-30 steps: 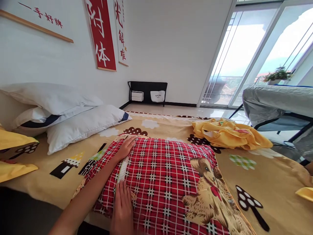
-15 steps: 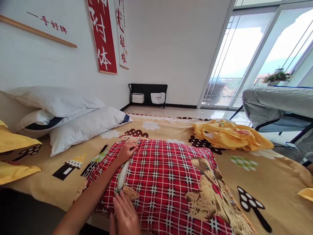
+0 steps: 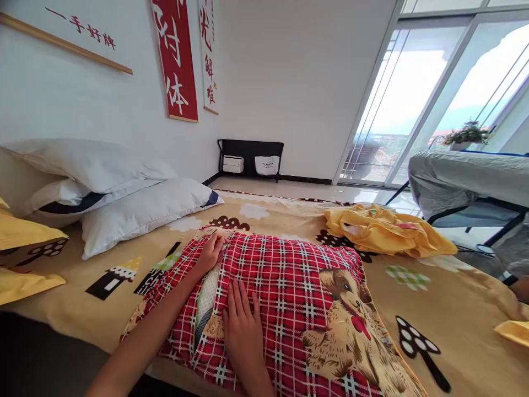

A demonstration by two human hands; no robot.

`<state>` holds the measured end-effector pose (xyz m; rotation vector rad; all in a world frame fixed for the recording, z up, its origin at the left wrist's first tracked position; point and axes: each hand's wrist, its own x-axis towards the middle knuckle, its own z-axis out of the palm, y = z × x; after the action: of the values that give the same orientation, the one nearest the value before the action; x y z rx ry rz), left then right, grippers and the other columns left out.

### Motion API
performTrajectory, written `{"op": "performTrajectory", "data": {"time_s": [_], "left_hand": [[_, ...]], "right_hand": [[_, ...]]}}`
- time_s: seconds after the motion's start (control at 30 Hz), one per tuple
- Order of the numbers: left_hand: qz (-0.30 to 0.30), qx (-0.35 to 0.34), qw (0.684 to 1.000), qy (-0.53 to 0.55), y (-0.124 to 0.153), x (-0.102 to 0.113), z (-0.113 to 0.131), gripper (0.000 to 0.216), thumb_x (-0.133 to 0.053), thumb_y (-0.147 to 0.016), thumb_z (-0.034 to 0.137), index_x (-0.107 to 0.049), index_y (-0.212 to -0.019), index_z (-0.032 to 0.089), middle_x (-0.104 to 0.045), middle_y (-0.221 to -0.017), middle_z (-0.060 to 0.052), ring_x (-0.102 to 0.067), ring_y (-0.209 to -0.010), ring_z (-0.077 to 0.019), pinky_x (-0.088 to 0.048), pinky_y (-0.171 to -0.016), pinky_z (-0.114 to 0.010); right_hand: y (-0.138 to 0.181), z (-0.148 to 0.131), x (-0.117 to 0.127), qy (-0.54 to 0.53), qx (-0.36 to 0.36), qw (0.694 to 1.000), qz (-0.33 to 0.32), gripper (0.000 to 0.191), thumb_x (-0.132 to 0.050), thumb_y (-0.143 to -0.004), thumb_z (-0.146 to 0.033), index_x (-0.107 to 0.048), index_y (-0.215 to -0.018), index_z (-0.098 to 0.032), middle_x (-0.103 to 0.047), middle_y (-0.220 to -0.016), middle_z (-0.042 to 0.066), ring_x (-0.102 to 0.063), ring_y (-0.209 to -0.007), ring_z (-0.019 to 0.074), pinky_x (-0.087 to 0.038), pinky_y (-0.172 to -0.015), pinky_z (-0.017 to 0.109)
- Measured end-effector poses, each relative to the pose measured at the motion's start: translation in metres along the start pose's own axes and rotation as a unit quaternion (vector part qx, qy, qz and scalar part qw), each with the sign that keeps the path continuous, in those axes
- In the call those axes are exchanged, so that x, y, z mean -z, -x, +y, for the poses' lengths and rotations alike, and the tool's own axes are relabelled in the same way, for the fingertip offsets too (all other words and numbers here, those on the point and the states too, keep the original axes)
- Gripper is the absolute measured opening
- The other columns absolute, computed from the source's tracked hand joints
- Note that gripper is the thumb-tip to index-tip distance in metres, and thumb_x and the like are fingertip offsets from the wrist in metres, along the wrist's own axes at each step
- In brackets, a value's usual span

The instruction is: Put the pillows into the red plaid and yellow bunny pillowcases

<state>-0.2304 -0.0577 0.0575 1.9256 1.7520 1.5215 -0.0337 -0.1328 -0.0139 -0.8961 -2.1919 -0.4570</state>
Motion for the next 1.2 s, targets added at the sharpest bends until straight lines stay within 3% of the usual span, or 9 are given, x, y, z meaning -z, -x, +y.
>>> {"op": "performTrajectory", "data": {"time_s": [0.13,0.2,0.33,0.47,0.73,1.0,1.2], "left_hand": [[-0.031,-0.043,0.998,-0.045,0.002,0.001,0.0,0.041,-0.053,-0.088,0.036,-0.052,-0.126,0.021,-0.057,-0.128,-0.011,-0.051,-0.12,-0.0267,-0.039,-0.104,-0.045],[-0.054,-0.045,0.994,-0.078,0.001,0.0,0.0,0.043,-0.058,-0.083,0.033,-0.057,-0.125,0.021,-0.057,-0.129,-0.011,-0.05,-0.122,-0.0292,-0.036,-0.105,-0.048],[-0.056,-0.054,0.995,-0.054,-0.003,-0.002,-0.002,0.02,-0.06,-0.083,0.028,-0.071,-0.098,0.021,-0.068,-0.111,-0.008,-0.059,-0.109,-0.026,-0.042,-0.1,-0.045],[-0.036,-0.073,0.997,-0.013,-0.004,-0.002,-0.002,0.016,-0.058,-0.086,0.029,-0.071,-0.08,0.021,-0.072,-0.094,-0.006,-0.062,-0.098,-0.0228,-0.046,-0.095,-0.041],[0.021,-0.035,0.999,-0.011,0.001,-0.001,-0.001,0.021,-0.043,-0.094,0.035,-0.056,-0.085,0.02,-0.063,-0.089,-0.007,-0.059,-0.085,-0.0209,-0.047,-0.082,-0.037],[0.089,0.001,0.991,0.095,0.006,-0.002,-0.004,0.036,-0.034,-0.096,0.052,-0.047,-0.079,0.023,-0.053,-0.076,-0.003,-0.053,-0.069,-0.0178,-0.044,-0.069,-0.033],[0.185,0.025,0.965,0.186,0.007,0.0,-0.005,0.034,-0.039,-0.094,0.055,-0.045,-0.082,0.023,-0.052,-0.072,-0.001,-0.053,-0.065,-0.0164,-0.046,-0.068,-0.033]], "right_hand": [[-0.002,-0.003,0.004,-0.005,-0.006,1.0,0.008,0.061,-0.035,-0.099,-0.037,-0.009,-0.153,-0.022,-0.042,-0.146,0.003,-0.044,-0.131,0.021,-0.008,-0.117,0.04],[-0.003,-0.002,0.003,-0.007,-0.009,1.0,0.006,0.062,-0.035,-0.099,-0.037,-0.008,-0.153,-0.023,-0.043,-0.145,0.003,-0.045,-0.131,0.0214,-0.009,-0.117,0.041],[-0.001,-0.004,0.002,-0.011,-0.02,1.0,0.0,0.061,-0.034,-0.099,-0.036,-0.008,-0.153,-0.024,-0.042,-0.146,0.003,-0.044,-0.132,0.0222,-0.015,-0.116,0.041],[-0.001,-0.006,0.003,-0.02,-0.025,1.0,-0.003,0.061,-0.034,-0.099,-0.033,-0.008,-0.153,-0.023,-0.042,-0.147,0.003,-0.045,-0.131,0.0219,-0.015,-0.116,0.041],[-0.002,-0.006,0.006,-0.023,-0.023,0.999,-0.007,0.06,-0.036,-0.099,-0.031,-0.011,-0.153,-0.022,-0.041,-0.147,0.004,-0.043,-0.132,0.0219,-0.014,-0.115,0.042],[-0.001,-0.008,0.007,-0.019,-0.029,0.999,-0.009,0.061,-0.037,-0.099,-0.035,-0.012,-0.153,-0.024,-0.042,-0.146,0.003,-0.046,-0.13,0.0217,-0.014,-0.115,0.041],[-0.001,-0.008,0.008,-0.02,-0.032,0.999,-0.017,0.062,-0.037,-0.098,-0.033,-0.009,-0.153,-0.024,-0.042,-0.147,0.002,-0.044,-0.132,0.0216,-0.016,-0.114,0.041]]}}
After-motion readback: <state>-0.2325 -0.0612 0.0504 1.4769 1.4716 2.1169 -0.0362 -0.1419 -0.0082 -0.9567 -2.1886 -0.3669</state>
